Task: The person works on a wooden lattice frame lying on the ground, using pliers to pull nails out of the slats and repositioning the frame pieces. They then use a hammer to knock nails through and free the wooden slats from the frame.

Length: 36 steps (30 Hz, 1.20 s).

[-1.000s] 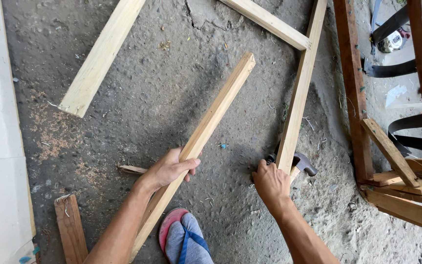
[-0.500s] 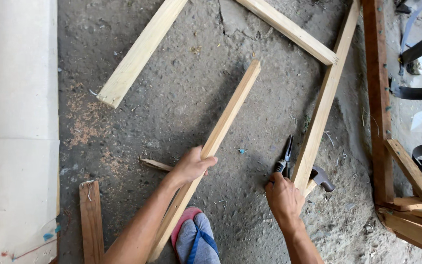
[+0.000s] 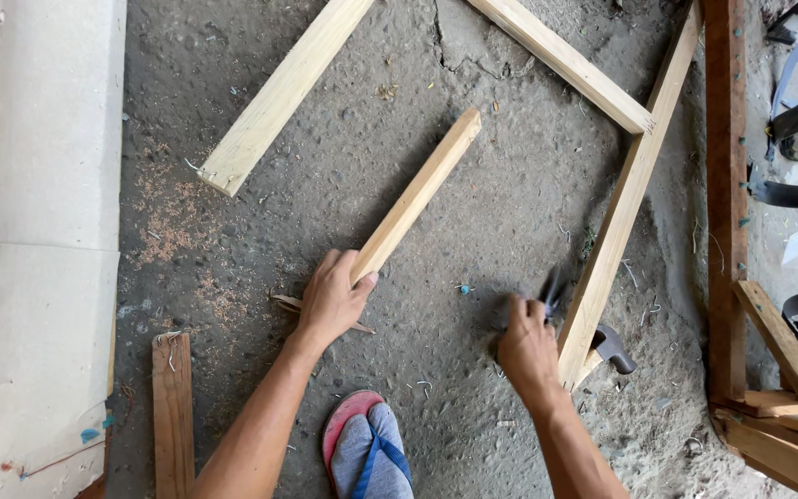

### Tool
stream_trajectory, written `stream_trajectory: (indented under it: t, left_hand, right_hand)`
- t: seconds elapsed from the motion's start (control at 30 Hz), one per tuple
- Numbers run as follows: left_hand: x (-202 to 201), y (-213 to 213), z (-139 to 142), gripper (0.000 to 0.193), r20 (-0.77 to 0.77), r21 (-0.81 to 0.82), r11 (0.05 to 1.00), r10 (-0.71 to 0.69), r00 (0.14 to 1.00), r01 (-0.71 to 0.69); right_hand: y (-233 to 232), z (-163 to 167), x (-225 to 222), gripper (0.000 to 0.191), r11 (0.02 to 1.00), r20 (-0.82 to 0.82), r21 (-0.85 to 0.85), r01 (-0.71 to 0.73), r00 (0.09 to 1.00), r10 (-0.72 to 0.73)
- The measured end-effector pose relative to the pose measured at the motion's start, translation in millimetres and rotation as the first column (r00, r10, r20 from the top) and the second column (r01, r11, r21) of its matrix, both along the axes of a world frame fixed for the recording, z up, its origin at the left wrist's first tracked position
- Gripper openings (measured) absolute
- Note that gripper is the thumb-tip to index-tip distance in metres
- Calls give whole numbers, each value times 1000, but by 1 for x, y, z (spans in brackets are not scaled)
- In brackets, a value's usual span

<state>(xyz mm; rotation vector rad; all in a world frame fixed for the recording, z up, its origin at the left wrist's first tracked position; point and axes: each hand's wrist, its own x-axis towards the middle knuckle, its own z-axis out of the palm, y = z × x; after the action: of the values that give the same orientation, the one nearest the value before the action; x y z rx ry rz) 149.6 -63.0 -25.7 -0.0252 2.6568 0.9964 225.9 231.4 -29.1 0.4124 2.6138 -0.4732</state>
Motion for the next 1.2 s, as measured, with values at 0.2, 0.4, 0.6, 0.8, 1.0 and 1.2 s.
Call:
stream_trajectory:
  t: [0.2,0.4,0.6,0.8,1.0,1.2]
  left_hand:
    - [0,-12,6,39,-81,-25,989,142,987,-144]
    - [-6,-23,4,42,-227,-61,986,135,965,-152]
    - [-12,-44,-7,54,-186,22,978,207,960,-206]
    - [-18,-58,-11,50,-126,134,925,372,920,-356]
    - [-37,-83,-15,46,-180,509,764,545,819,-396]
    - [-63,-107,-7,40,-64,871,406,653,755,-278]
  right_hand:
    - [-4,-5,20,73,976,-301,-56,-210,936,183]
    - [3,3,-1,103,978,-239,111,-179,950,201]
    - [19,3,-37,107,872,8,279,-403,909,418]
    - [50,-23,-47,67,765,18,326,-555,813,583]
    - [25,-10,-49,49,952,-182,-43,-302,940,290]
    - [-72,65,-104,48,496,169,-844,204,979,-115]
